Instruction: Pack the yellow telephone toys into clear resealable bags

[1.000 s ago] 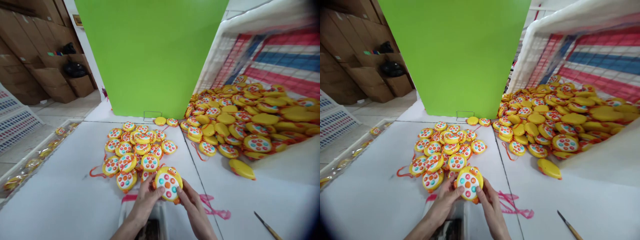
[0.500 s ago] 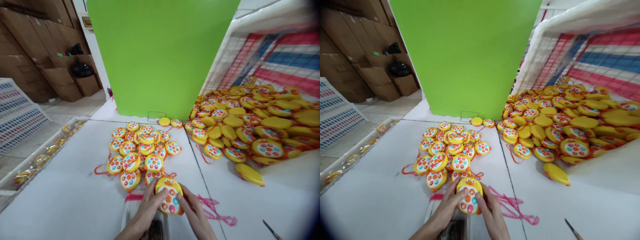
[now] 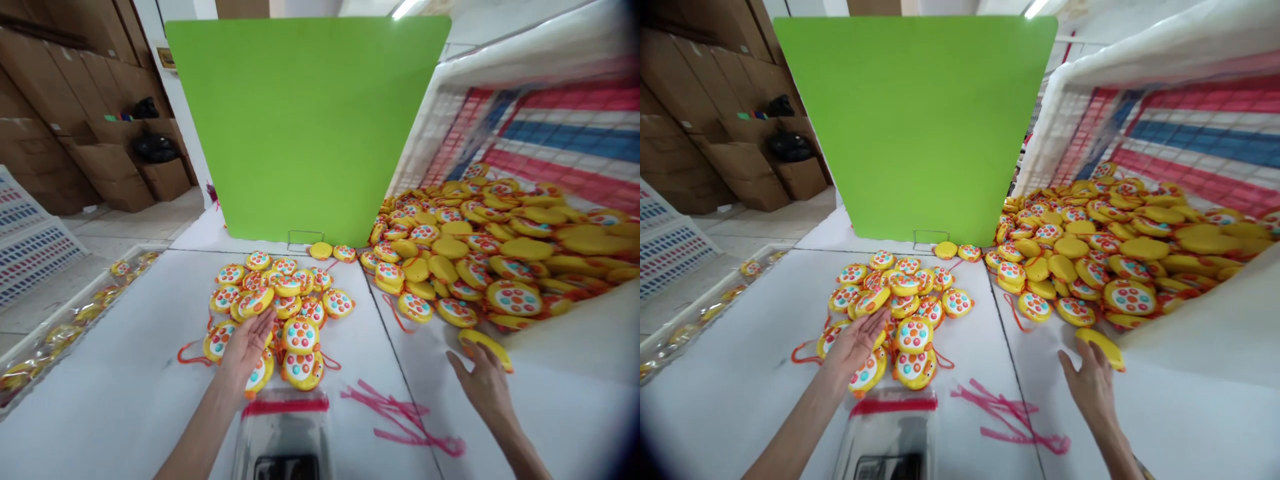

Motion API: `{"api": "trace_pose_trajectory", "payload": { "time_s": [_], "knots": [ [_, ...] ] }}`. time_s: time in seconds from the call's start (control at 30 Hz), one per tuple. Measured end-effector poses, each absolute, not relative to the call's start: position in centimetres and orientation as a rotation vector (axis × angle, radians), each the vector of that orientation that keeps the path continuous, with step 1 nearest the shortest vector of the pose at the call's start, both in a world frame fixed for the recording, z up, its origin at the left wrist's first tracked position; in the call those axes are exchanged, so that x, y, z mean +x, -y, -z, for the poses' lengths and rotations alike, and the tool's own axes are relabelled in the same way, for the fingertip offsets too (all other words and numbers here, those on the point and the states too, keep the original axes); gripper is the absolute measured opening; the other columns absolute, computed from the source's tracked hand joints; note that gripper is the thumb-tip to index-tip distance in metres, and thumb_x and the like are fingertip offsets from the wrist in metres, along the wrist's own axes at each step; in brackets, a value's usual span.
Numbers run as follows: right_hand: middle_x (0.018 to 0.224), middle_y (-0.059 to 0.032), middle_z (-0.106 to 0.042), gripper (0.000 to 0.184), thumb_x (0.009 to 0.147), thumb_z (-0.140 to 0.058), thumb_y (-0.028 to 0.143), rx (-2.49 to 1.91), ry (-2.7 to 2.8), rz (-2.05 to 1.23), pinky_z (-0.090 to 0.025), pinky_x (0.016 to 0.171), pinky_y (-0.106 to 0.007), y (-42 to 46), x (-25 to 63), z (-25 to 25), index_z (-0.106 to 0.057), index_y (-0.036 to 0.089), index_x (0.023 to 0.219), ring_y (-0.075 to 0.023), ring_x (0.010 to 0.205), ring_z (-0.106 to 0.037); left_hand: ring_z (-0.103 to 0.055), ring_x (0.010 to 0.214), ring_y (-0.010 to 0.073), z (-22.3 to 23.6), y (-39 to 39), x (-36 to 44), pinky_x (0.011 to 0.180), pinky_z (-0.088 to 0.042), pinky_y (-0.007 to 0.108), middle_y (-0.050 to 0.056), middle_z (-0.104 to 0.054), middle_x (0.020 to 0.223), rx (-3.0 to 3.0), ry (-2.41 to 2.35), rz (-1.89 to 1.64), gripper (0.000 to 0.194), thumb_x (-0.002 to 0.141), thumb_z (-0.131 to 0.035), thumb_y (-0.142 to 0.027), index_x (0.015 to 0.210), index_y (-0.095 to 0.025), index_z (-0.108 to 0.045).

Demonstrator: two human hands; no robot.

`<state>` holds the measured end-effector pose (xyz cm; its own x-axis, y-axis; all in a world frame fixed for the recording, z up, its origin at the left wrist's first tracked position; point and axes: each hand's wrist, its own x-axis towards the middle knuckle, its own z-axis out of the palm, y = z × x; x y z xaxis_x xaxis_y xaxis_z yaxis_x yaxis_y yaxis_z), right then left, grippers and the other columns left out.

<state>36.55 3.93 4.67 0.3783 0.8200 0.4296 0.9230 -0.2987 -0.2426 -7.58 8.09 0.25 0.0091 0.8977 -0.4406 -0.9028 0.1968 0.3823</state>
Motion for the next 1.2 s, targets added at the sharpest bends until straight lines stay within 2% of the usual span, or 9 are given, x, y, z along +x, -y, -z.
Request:
{"api": "trace_pose_trajectory", "payload": {
  "time_s": [0.1, 0.27, 0.33, 0.43, 0.5, 0.6, 0.7, 0.87, 1.2],
  "knots": [
    [0.125, -0.0267, -0.043, 0.064, 0.064, -0.047, 0.045, -2.311, 1.484, 0.309, -0.033, 0.093, -0.056, -5.5, 39.8, -5.4, -0.051, 0.007, 0.115, -0.0437, 0.119, -0.036, -0.067, 0.085, 0.0202, -0.3, -8.1, -7.6, 0.074, -0.054, 0.025, 0.015, -0.069, 0.088, 0.009, -0.693, -1.358, 0.018, 0.084, -0.044, -0.004, 0.087, -0.006, -0.061],
    [0.121, -0.0265, -0.047, 0.056, 0.058, -0.051, 0.037, -2.432, 1.412, 0.198, -0.035, 0.072, -0.068, -6.6, 41.5, -6.4, -0.055, 0.016, 0.11, -0.0537, 0.113, -0.036, -0.068, 0.078, 0.0228, -0.5, -7.0, -6.8, 0.064, -0.055, 0.027, 0.017, -0.069, 0.082, 0.048, -0.72, -1.231, 0.017, 0.084, -0.045, -0.006, 0.084, -0.004, -0.062],
    [0.12, -0.0253, -0.049, 0.052, 0.059, -0.052, 0.037, -2.417, 1.386, 0.154, -0.034, 0.073, -0.069, -6.6, 41.4, -6.8, -0.057, 0.019, 0.107, -0.0537, 0.114, -0.035, -0.068, 0.073, 0.0214, -0.5, -6.3, -6.4, 0.059, -0.055, 0.026, 0.016, -0.07, 0.078, 0.056, -0.735, -1.198, 0.016, 0.083, -0.046, -0.006, 0.083, -0.005, -0.062],
    [0.114, -0.024, -0.054, 0.047, 0.058, -0.055, 0.036, -2.34, 1.343, 0.065, -0.032, 0.082, -0.065, -6.3, 40.7, -7.6, -0.06, 0.019, 0.102, -0.0515, 0.113, -0.038, -0.067, 0.066, 0.0192, -0.4, -5.2, -5.6, 0.056, -0.054, 0.025, 0.013, -0.069, 0.073, 0.071, -0.748, -1.171, 0.015, 0.083, -0.047, -0.007, 0.084, -0.007, -0.061],
    [0.099, -0.0215, -0.061, 0.047, 0.057, -0.059, 0.038, -2.254, 1.24, -0.032, -0.032, 0.084, -0.065, -5.9, 39.8, -8.2, -0.061, 0.019, 0.101, -0.05, 0.106, -0.045, -0.067, 0.064, 0.0182, -0.4, -4.5, -4.9, 0.057, -0.053, 0.026, 0.011, -0.069, 0.072, 0.095, -0.757, -1.147, 0.013, 0.082, -0.049, -0.008, 0.086, -0.008, -0.061],
    [0.083, -0.0139, -0.065, 0.047, 0.059, -0.06, 0.049, -2.063, 1.062, -0.215, -0.042, 0.079, -0.06, -4.8, 37.4, -8.8, -0.062, 0.019, 0.095, -0.0415, 0.095, -0.055, -0.066, 0.063, 0.017, -0.5, -3.5, -3.3, 0.057, -0.051, 0.024, 0.009, -0.069, 0.07, 0.154, -0.749, -1.087, 0.008, 0.078, -0.054, -0.01, 0.085, -0.01, -0.06],
    [0.094, -0.0079, -0.067, 0.045, 0.064, -0.058, 0.056, -1.814, 1.0, -0.463, -0.054, 0.07, -0.044, -3.5, 32.9, -8.8, -0.061, 0.02, 0.09, -0.0288, 0.088, -0.062, -0.065, 0.062, 0.0176, -0.7, -2.3, -1.1, 0.055, -0.049, 0.025, 0.007, -0.068, 0.068, 0.251, -0.684, -0.982, 0.013, 0.072, -0.063, -0.017, 0.083, -0.012, -0.058],
    [0.089, -0.0058, -0.069, 0.026, 0.063, -0.074, 0.037, -1.326, 0.682, -1.098, -0.056, 0.063, -0.04, -1.5, 22.9, -7.6, -0.066, 0.018, 0.079, -0.0259, 0.081, -0.064, -0.065, 0.064, 0.0184, -0.6, -0.6, 2.0, 0.054, -0.045, 0.023, 0.007, -0.067, 0.069, 0.416, -0.609, -0.888, 0.024, 0.071, -0.066, -0.03, 0.086, -0.013, -0.058],
    [0.108, -0.0065, -0.065, 0.038, 0.075, -0.066, 0.04, -1.32, 0.882, -1.252, -0.049, 0.083, -0.036, 1.2, 15.0, -4.7, -0.06, 0.02, 0.106, -0.0257, 0.101, -0.058, -0.062, 0.085, 0.0228, -1.6, -0.6, 1.6, 0.059, -0.046, 0.024, 0.012, -0.065, 0.098, 0.577, -0.757, -1.047, 0.056, 0.067, -0.072, -0.04, 0.114, -0.018, -0.052]
  ]
}}
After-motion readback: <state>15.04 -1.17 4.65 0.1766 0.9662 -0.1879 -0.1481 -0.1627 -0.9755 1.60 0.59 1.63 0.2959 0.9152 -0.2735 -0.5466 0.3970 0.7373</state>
